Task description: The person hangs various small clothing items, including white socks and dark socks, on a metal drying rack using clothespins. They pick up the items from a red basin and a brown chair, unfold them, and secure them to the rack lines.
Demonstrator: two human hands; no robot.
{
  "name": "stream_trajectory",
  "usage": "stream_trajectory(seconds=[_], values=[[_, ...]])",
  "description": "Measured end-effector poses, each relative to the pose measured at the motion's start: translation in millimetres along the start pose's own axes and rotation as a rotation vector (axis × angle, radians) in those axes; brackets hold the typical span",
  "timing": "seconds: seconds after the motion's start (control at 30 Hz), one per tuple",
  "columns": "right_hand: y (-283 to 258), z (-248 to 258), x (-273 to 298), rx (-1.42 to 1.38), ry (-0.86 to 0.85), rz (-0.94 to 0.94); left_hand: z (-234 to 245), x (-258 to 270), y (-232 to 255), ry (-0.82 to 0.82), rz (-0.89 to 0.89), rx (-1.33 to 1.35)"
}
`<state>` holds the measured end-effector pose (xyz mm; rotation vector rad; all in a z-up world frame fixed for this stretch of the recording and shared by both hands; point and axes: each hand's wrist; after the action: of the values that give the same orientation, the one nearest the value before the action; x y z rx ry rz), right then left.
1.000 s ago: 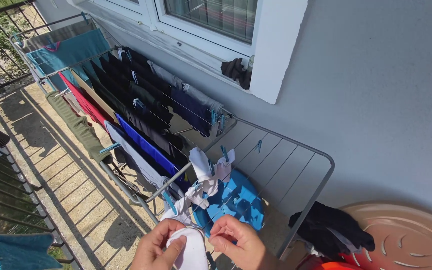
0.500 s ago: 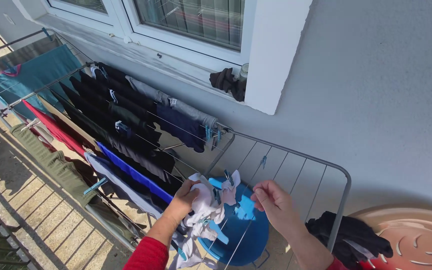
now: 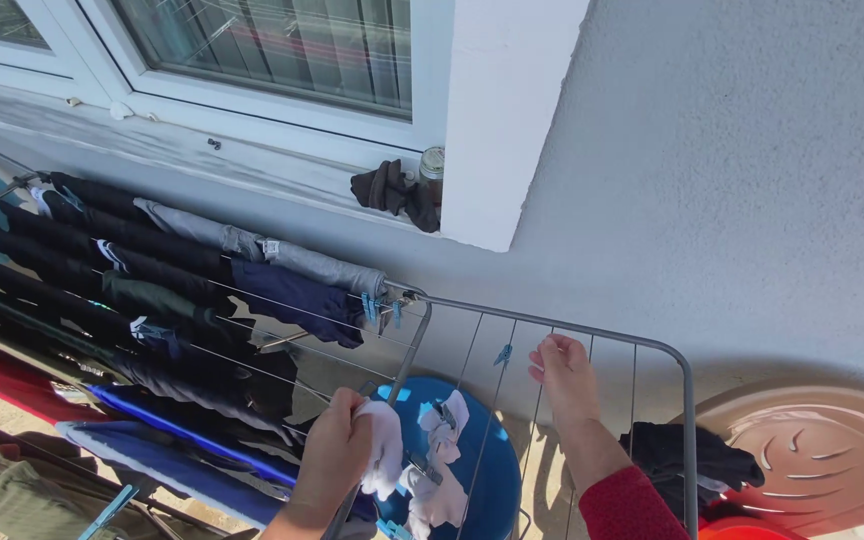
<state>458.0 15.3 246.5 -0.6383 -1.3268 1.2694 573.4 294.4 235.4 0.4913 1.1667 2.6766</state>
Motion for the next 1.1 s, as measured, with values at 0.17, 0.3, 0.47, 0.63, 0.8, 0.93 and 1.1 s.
stream_trajectory(seconds=[0.17,0.3,0.47,0.63,0.8,0.93,1.1], values=[[1.2,-35.2,20.9,0.041,-0.018,-0.266,-8.6,-47.8,37.0,0.292,-0.097,0.335],[-1.6,-49.5,26.6,0.035,0.035,-0.530,-43.4,-75.4,54.5,0.387,-0.256,0.304],[22.9,-66.1,-3.9,-0.447,0.071,-0.743,-105.4,-114.1,57.5,0.220,-0.127,0.255],[103.0,-82.3,-76.9,-0.739,-0.004,-0.826,-145.0,-117.2,39.3,-0.367,0.330,0.657],[141.2,-100.4,-116.9,-0.823,0.100,-0.771,-148.8,-103.7,34.8,-0.423,0.246,0.669],[149.2,-105.2,-124.0,-0.885,0.149,-0.775,-149.3,-101.1,33.0,-0.372,0.200,0.678],[108.9,-96.7,-94.0,-0.980,0.088,-0.682,-153.3,-103.4,38.0,-0.263,0.118,0.418]])
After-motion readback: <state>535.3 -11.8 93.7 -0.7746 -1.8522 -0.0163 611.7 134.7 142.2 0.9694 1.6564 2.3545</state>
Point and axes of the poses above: each hand's wrist, its own x-axis away from the middle knuckle, its own z-axis out of the back of the hand, y = z × x, and after that the axes turned 11 degrees about y, right-handed
